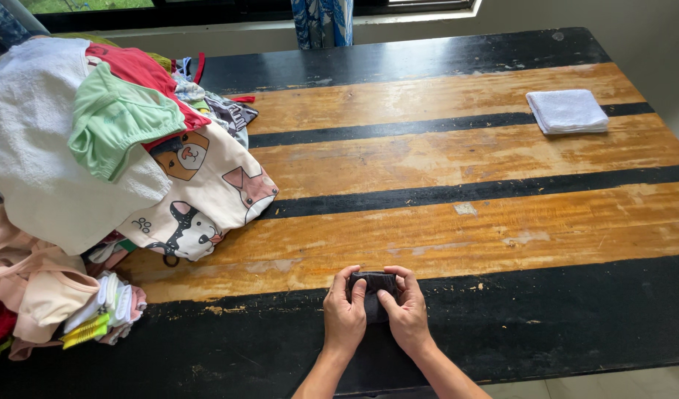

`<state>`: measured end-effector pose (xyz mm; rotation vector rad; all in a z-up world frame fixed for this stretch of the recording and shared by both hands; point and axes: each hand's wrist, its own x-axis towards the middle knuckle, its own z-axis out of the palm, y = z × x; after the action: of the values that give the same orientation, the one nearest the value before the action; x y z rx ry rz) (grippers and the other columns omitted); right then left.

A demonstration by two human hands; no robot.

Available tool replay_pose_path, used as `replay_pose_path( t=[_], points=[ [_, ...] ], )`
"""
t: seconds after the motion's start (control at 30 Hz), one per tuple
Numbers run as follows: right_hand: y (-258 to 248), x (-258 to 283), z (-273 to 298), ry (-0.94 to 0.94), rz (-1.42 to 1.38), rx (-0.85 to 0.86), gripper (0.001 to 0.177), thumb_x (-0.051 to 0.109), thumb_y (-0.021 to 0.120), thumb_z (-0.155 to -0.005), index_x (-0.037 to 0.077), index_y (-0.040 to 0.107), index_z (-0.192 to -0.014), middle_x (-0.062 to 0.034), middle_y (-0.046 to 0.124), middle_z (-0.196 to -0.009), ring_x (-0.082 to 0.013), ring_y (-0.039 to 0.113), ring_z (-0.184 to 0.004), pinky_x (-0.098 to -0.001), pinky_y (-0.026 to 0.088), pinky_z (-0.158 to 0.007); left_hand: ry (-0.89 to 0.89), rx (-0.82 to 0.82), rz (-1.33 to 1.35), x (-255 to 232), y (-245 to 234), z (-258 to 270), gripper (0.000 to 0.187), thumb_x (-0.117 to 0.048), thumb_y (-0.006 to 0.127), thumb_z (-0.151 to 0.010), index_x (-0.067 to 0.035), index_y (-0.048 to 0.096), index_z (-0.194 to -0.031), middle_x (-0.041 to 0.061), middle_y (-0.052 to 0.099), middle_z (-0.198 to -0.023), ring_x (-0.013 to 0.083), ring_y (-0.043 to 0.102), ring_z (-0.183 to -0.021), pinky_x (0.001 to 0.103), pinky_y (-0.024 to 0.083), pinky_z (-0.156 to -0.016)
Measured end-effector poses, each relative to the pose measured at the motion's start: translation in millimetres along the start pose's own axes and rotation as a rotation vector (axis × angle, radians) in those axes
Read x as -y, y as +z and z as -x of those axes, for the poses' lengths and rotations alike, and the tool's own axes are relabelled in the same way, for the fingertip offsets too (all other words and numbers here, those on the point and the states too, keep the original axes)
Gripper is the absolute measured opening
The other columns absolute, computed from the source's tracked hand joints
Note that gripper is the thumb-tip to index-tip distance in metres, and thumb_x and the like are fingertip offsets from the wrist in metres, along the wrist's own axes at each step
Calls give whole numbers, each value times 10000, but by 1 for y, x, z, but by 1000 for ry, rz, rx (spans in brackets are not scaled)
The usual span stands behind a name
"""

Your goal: The person folds two towels, three pairs of underwear, a shirt, and a baby garment by hand on a wooden table.

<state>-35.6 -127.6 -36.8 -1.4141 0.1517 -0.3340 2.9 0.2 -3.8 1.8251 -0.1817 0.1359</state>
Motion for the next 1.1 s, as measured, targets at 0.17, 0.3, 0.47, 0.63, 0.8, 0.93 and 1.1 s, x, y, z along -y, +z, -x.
replay_pose_path(
  t=[0.17,0.3,0.47,0.63,0.8,0.93,1.1],
  points=[
    [-3,-4,-1,60,-78,-4,475,-54,594,-916,62,488,-1364,-85,712,-1047,-116,673,-945,-258,565,-818,-87,1,46,0,0,0,267,-192,638,-967,-45,662,-1188,153,758,-950,252,755,-877,361,582,-757],
    [-1,-6,0,129,-54,-30,455,-35,600,-941,75,492,-1369,-107,711,-991,-109,668,-854,-249,571,-729,-79,-12,58,0,-1,-1,257,-189,640,-971,-41,662,-1180,148,757,-944,247,747,-864,359,579,-748],
    [0,-8,0,102,-48,-52,363,-30,591,-953,50,503,-1296,-117,717,-1017,-106,687,-865,-247,583,-707,-63,11,23,-2,-2,-1,270,-176,628,-971,-46,648,-1208,150,747,-976,249,744,-888,368,583,-752],
    [0,-10,-1,91,-86,-44,355,-38,584,-958,43,502,-1294,-124,723,-1041,-109,688,-888,-246,588,-725,-88,23,19,-2,-2,-2,272,-175,627,-971,-56,645,-1215,150,748,-981,252,748,-891,367,588,-753],
    [1,-10,-1,99,-81,-61,358,-29,581,-966,38,507,-1310,-136,727,-1028,-119,695,-873,-253,590,-722,-62,18,6,-1,-1,-1,276,-176,633,-967,-58,645,-1216,148,751,-988,248,751,-897,366,591,-756],
    [1,-9,0,92,-53,-73,358,-2,573,-981,25,519,-1334,-134,738,-1053,-114,698,-894,-248,593,-746,-80,26,14,-1,-1,0,290,-177,646,-952,-66,641,-1220,142,750,-973,239,755,-859,361,596,-728],
    [2,-9,-3,70,-41,-71,354,4,570,-987,8,531,-1338,-124,732,-1090,-109,701,-934,-248,604,-787,-25,3,-25,-2,0,-2,290,-156,667,-946,-60,645,-1219,146,745,-965,230,743,-844,354,588,-725]
  ],
)
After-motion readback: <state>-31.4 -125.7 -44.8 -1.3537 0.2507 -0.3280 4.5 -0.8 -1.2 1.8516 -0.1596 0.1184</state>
